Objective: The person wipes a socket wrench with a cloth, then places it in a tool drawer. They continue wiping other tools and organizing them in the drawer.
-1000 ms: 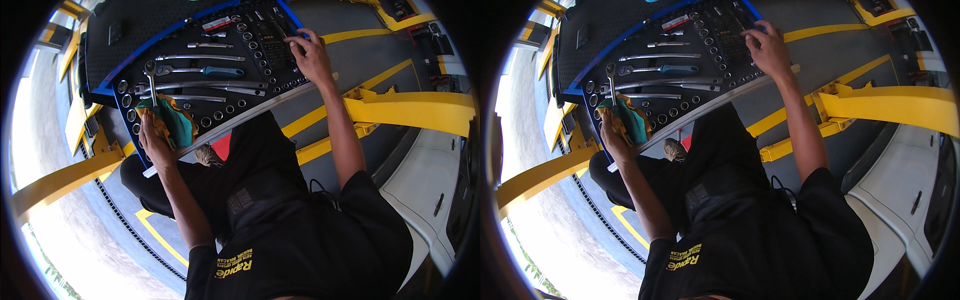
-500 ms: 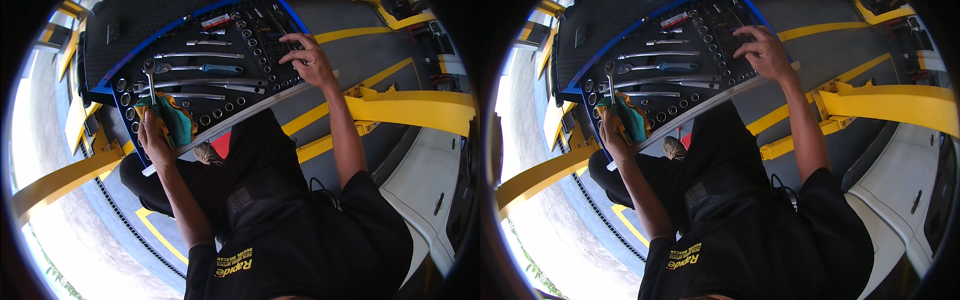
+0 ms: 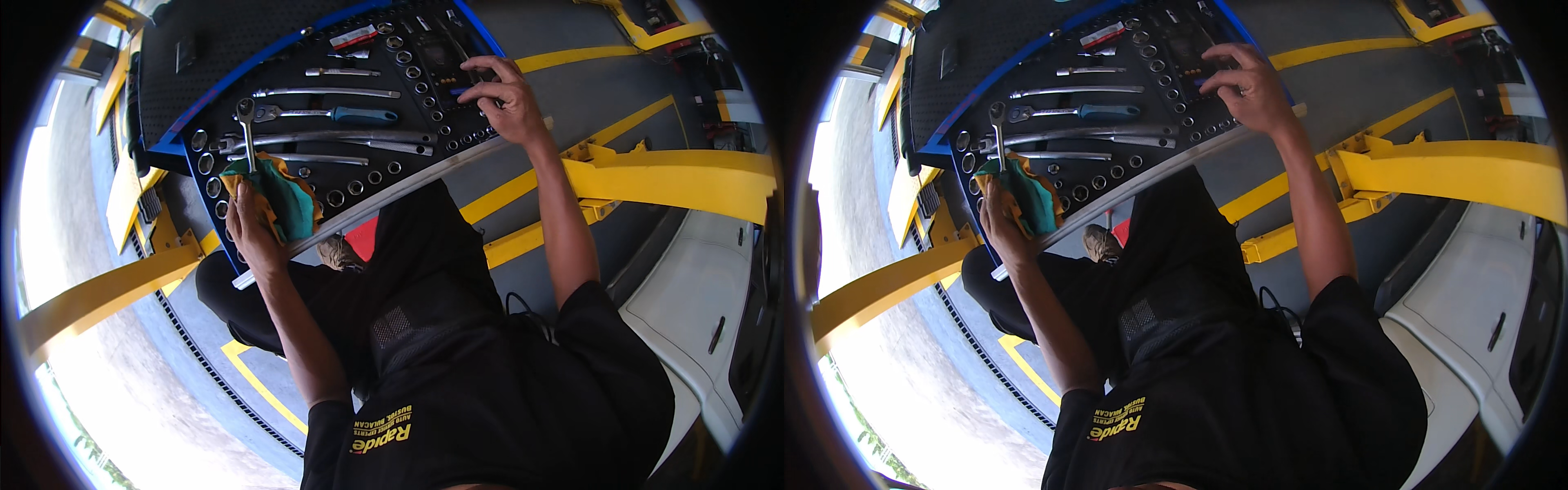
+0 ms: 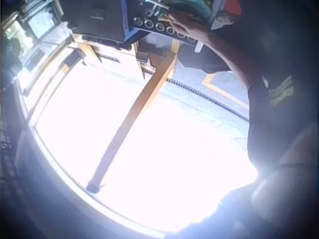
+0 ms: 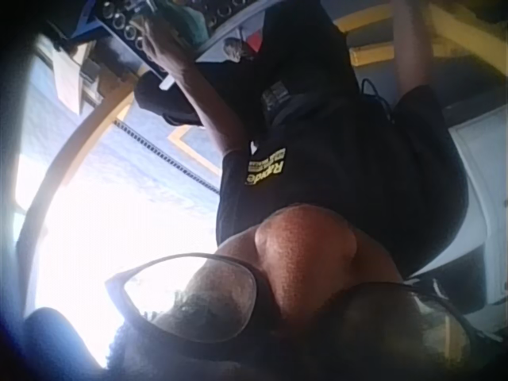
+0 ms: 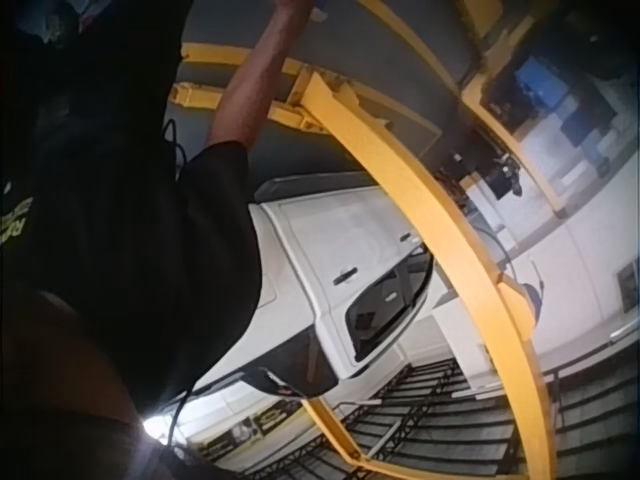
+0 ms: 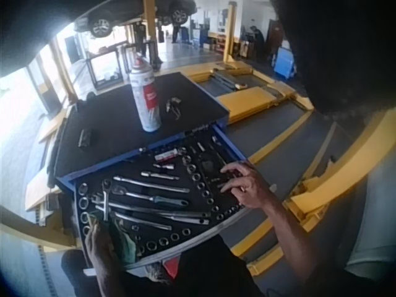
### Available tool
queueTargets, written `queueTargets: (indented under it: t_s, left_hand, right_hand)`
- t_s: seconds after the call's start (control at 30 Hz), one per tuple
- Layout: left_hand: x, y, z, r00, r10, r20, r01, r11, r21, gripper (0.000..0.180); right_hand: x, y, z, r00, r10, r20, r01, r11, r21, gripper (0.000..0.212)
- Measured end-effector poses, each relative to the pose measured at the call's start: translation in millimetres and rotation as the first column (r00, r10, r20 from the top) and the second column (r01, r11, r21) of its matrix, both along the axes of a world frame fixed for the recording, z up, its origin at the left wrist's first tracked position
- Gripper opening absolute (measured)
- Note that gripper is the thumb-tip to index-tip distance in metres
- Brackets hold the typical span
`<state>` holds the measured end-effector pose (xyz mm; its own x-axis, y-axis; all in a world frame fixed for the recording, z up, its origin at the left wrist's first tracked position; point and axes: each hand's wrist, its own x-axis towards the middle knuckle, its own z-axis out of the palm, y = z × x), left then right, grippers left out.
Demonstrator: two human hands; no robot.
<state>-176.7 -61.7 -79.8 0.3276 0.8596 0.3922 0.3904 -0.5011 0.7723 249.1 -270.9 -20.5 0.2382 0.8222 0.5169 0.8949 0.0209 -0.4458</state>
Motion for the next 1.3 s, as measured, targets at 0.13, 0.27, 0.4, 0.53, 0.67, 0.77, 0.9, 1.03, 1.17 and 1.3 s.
queueTargets:
  t_s: [0.13, 0.27, 0.4, 0.53, 0.67, 0.77, 0.9, 1.03, 1.17, 1.3]
  left_hand:
    - [-6.0, 0.8, 1.8, 0.963, 0.035, -0.266, 0.052, 0.948, 0.314, 0.043]
    - [-5.9, 3.4, -4.7, 0.993, 0.003, -0.122, 0.018, 0.985, 0.174, 0.042]
    - [3.3, -0.9, 2.8, 0.993, 0.046, 0.11, -0.032, 0.991, -0.128, 0.042]
    - [0.9, 5.6, -0.3, 0.985, 0.04, 0.165, 0.007, 0.962, -0.273, 0.042]
    - [-8.3, 6.8, -10.9, 0.998, 0.012, -0.057, -0.013, 1.0, -0.028, 0.044]
    - [-7.8, 2.2, -7.0, 0.987, 0.04, -0.159, -0.011, 0.984, 0.178, 0.044]
    - [14.0, -6.3, 23.7, 0.955, 0.097, 0.281, 0.025, 0.916, -0.4, 0.045]
    - [16.1, -7.3, 27.2, 0.933, 0.124, 0.337, 0.044, 0.892, -0.451, 0.046]
    - [20.1, -8.2, 34.3, 0.913, 0.162, 0.375, 0.082, 0.826, -0.558, 0.041]
    - [-6.2, 2.9, -3.3, 0.995, 0.001, -0.097, 0.005, 0.998, 0.062, 0.041]
  right_hand:
    - [1.5, -1.5, 0.0, 0.993, -0.063, -0.095, 0.068, 0.997, 0.042, 0.026]
    - [6.4, 1.5, -5.3, 0.983, -0.127, -0.135, 0.133, 0.991, 0.035, 0.022]
    - [8.2, 8.2, -8.1, 0.965, -0.243, -0.094, 0.24, 0.97, -0.044, 0.021]
    - [13.0, 11.4, -16.1, 0.963, -0.268, 0.023, 0.269, 0.96, -0.084, 0.036]
    - [12.2, 14.8, -18.9, 0.962, -0.262, 0.08, 0.272, 0.947, -0.172, 0.051]
    - [12.4, 14.6, -20.6, 0.96, -0.25, 0.13, 0.271, 0.944, -0.188, 0.062]
    - [12.5, 14.7, -22.2, 0.959, -0.237, 0.156, 0.264, 0.946, -0.187, 0.07]
    - [12.9, 15.9, -24.5, 0.955, -0.232, 0.182, 0.265, 0.946, -0.188, 0.075]
    - [14.5, 14.7, -25.1, 0.954, -0.225, 0.196, 0.263, 0.945, -0.192, 0.077]
    - [13.2, 16.5, -24.9, 0.948, -0.233, 0.217, 0.272, 0.946, -0.174, 0.076]
